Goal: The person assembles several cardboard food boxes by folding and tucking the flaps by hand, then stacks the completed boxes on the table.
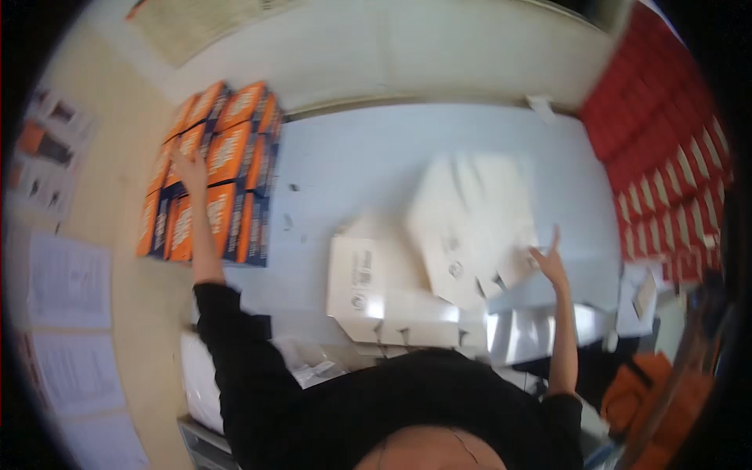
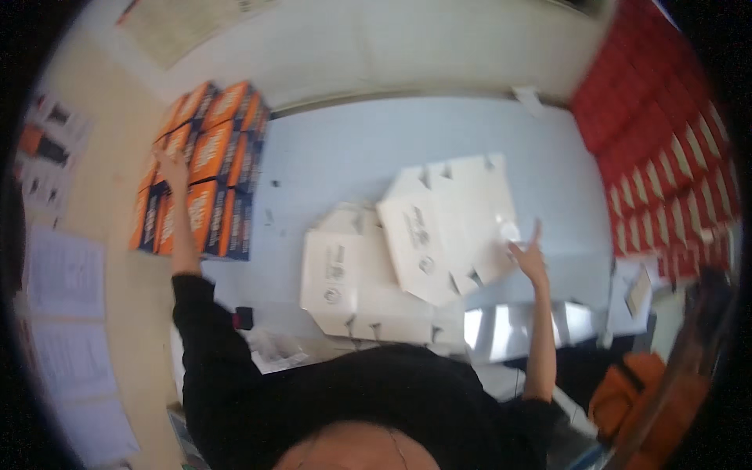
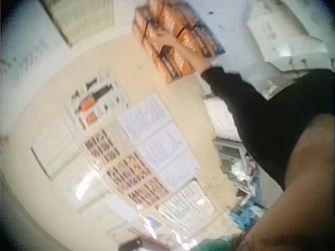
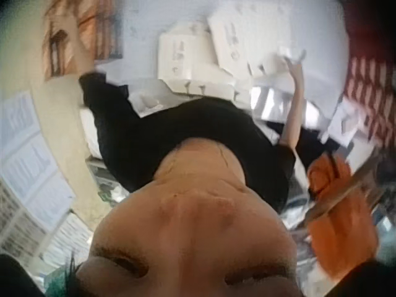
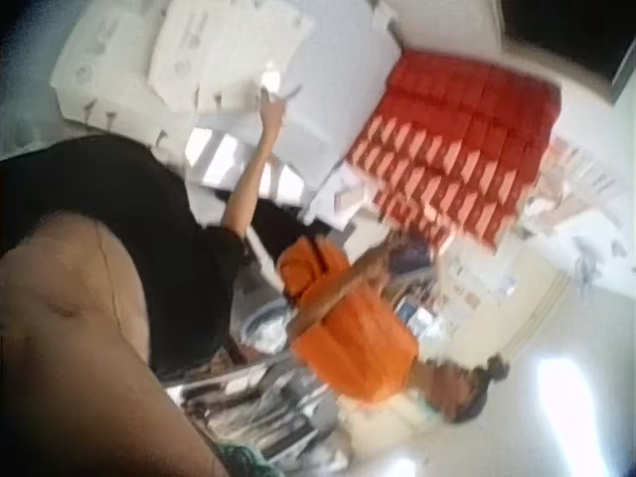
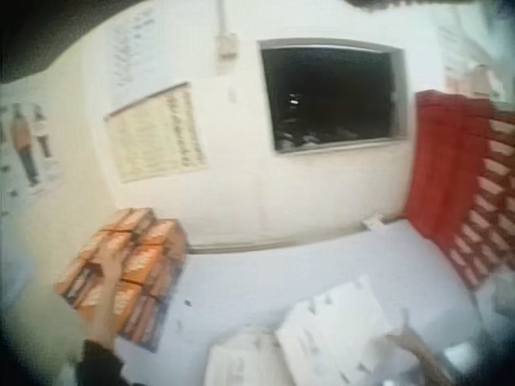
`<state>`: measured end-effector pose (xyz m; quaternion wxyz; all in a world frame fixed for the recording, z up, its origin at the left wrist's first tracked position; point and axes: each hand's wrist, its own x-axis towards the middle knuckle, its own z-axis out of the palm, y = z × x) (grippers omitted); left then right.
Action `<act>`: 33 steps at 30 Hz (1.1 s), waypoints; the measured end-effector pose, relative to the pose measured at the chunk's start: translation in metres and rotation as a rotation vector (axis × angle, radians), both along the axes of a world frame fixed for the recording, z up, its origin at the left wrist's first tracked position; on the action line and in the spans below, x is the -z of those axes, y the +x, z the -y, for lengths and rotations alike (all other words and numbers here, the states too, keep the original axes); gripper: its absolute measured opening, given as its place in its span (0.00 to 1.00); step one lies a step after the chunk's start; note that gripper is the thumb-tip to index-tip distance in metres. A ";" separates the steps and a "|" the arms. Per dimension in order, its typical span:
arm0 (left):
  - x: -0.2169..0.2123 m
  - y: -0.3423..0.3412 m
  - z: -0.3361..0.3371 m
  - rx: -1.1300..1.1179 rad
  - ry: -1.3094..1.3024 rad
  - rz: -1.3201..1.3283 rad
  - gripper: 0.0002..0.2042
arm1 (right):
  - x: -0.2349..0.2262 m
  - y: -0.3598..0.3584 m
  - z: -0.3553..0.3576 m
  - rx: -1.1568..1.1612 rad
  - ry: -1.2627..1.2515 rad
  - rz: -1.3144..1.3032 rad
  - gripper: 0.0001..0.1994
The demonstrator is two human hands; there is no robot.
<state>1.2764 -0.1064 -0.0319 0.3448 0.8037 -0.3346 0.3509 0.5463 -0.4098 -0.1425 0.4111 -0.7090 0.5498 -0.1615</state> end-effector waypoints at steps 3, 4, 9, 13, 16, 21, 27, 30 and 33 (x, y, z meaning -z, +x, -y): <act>-0.035 -0.185 0.063 0.442 0.030 -0.216 0.15 | 0.040 -0.027 0.009 0.014 0.319 0.274 0.28; -0.035 -0.245 0.063 0.638 0.195 -0.323 0.15 | 0.027 -0.015 -0.001 -0.072 0.260 0.275 0.27; 0.028 -0.484 0.092 1.225 0.668 -0.440 0.16 | 0.078 -0.031 0.016 0.104 -0.600 -0.406 0.28; 0.073 -0.568 0.120 1.276 0.694 -0.517 0.21 | 0.042 -0.016 -0.019 0.155 0.198 0.238 0.28; 0.099 -0.564 0.127 1.180 0.603 -0.253 0.21 | 0.006 0.002 -0.066 -0.056 0.208 0.622 0.25; 0.060 -0.504 0.100 1.425 0.677 -0.557 0.13 | -0.046 -0.027 -0.092 -0.145 0.149 0.640 0.19; 0.093 -0.485 0.082 1.138 0.200 -1.964 0.09 | -0.105 -0.001 -0.131 -0.378 -0.457 0.490 0.11; 0.101 -0.504 0.071 1.229 0.086 -2.217 0.11 | -0.094 -0.005 -0.137 -0.442 -0.686 0.338 0.10; 0.064 -0.512 0.060 1.277 0.115 -2.213 0.10 | -0.091 0.012 -0.154 -0.138 -0.257 0.709 0.08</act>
